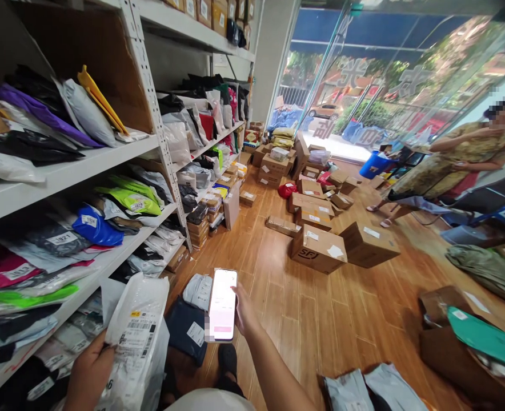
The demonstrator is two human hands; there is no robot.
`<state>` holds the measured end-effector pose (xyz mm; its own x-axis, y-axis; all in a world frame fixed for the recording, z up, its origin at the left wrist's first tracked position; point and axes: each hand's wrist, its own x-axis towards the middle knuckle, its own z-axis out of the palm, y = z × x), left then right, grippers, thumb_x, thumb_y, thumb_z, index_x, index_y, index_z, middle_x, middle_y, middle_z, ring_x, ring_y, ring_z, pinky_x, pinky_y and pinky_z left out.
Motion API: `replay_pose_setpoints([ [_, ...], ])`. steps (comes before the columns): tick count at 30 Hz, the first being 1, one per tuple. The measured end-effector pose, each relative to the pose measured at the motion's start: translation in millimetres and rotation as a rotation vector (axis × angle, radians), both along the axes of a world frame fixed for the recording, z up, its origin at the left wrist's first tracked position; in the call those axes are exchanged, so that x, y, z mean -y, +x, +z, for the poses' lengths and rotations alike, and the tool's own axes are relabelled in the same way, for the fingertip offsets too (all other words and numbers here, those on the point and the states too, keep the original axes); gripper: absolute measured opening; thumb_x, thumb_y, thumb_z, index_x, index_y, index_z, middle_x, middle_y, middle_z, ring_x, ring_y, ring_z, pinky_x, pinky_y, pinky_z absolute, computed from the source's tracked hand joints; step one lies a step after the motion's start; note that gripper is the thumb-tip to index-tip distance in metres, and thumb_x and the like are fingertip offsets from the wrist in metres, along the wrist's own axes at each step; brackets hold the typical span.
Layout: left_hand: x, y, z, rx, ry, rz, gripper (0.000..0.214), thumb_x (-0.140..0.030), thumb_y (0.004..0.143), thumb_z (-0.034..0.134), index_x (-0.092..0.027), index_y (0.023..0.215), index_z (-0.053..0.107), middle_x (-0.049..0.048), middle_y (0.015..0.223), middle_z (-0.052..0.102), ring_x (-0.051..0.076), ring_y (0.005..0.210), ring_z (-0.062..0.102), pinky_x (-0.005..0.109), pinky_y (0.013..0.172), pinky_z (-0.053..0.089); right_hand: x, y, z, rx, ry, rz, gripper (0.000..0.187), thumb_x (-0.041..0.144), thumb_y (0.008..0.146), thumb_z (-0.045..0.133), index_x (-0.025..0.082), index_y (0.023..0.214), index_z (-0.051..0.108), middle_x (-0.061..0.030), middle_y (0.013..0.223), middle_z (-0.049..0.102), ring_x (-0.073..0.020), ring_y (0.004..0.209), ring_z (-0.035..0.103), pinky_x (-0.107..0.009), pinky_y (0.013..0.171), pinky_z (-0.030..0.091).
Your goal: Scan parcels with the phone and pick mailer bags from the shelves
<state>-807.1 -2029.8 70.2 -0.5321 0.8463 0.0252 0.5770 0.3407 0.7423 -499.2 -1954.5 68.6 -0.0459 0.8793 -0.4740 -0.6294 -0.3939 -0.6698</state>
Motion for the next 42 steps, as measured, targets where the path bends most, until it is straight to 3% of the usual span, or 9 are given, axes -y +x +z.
replay_pose_setpoints([
  [7,-3,6,7.0,0.16,-0.03,0.061,0.025,-0.036,0.051,0.052,-0.023,0.066,0.067,0.0003,0.065,0.07,0.026,0.071,0.066,0.028,0.059,0.051,2,-1,-6.3,0.126,0.031,-0.022,0.021,0.04,0.067,0.062,0.022,0.077,0.058,0.0012,0.079,0.066,-0.0207,0.082,0.061,-0.03,0.074,0.046],
  [17,-11,24,29.5,0.285,-0.111,0.124,0.032,-0.041,0.046,0.048,-0.024,0.068,0.063,-0.0005,0.069,0.071,0.029,0.081,0.064,0.032,0.068,0.048,3,0,9.7,0.205,0.067,0.006,0.032,0.046,0.066,0.063,0.021,0.085,0.061,-0.0021,0.086,0.068,-0.0237,0.087,0.061,-0.035,0.08,0.046],
  [22,-17,30,41.0,0.268,-0.1,0.146,0.034,-0.041,0.045,0.049,-0.024,0.069,0.064,0.0004,0.076,0.073,0.03,0.084,0.064,0.033,0.072,0.048,3,-3,11.9,0.165,0.034,0.001,0.033,0.046,0.064,0.066,0.021,0.084,0.06,-0.0016,0.084,0.068,-0.0225,0.083,0.063,-0.033,0.075,0.047],
  [27,-24,41,54.8,0.315,-0.078,0.13,0.035,-0.042,0.043,0.049,-0.024,0.068,0.066,-0.0014,0.064,0.069,0.028,0.076,0.064,0.031,0.065,0.05,-2,-9,4.8,0.114,-0.094,0.014,0.042,0.052,0.062,0.069,0.017,0.085,0.063,-0.0045,0.074,0.068,-0.0214,0.067,0.063,-0.033,0.064,0.049],
  [34,-28,49,49.8,0.33,-0.012,0.03,0.032,-0.039,0.048,0.049,-0.023,0.071,0.065,-0.0006,0.071,0.07,0.028,0.083,0.062,0.03,0.071,0.049,-9,-18,-10.0,0.13,-0.207,0.005,0.054,0.061,0.054,0.077,0.012,0.075,0.065,-0.0037,0.062,0.065,-0.016,0.053,0.059,-0.026,0.053,0.043],
  [38,-30,57,53.1,0.367,0.018,0.009,0.034,-0.038,0.049,0.048,-0.022,0.073,0.065,-0.0008,0.073,0.07,0.027,0.085,0.061,0.03,0.075,0.048,-8,-22,-15.8,0.095,-0.253,-0.017,0.054,0.06,0.056,0.077,0.012,0.077,0.065,-0.0033,0.062,0.066,-0.0162,0.056,0.06,-0.026,0.055,0.044],
  [42,-35,68,63.3,0.417,0.067,0.019,0.032,-0.036,0.049,0.05,-0.021,0.074,0.065,-0.0009,0.074,0.07,0.026,0.085,0.062,0.029,0.075,0.048,-5,-20,-7.1,-0.106,-0.222,0.027,0.052,0.064,0.068,0.063,0.015,0.083,0.065,-0.0036,0.072,0.07,-0.0177,0.065,0.063,-0.029,0.065,0.049],
])
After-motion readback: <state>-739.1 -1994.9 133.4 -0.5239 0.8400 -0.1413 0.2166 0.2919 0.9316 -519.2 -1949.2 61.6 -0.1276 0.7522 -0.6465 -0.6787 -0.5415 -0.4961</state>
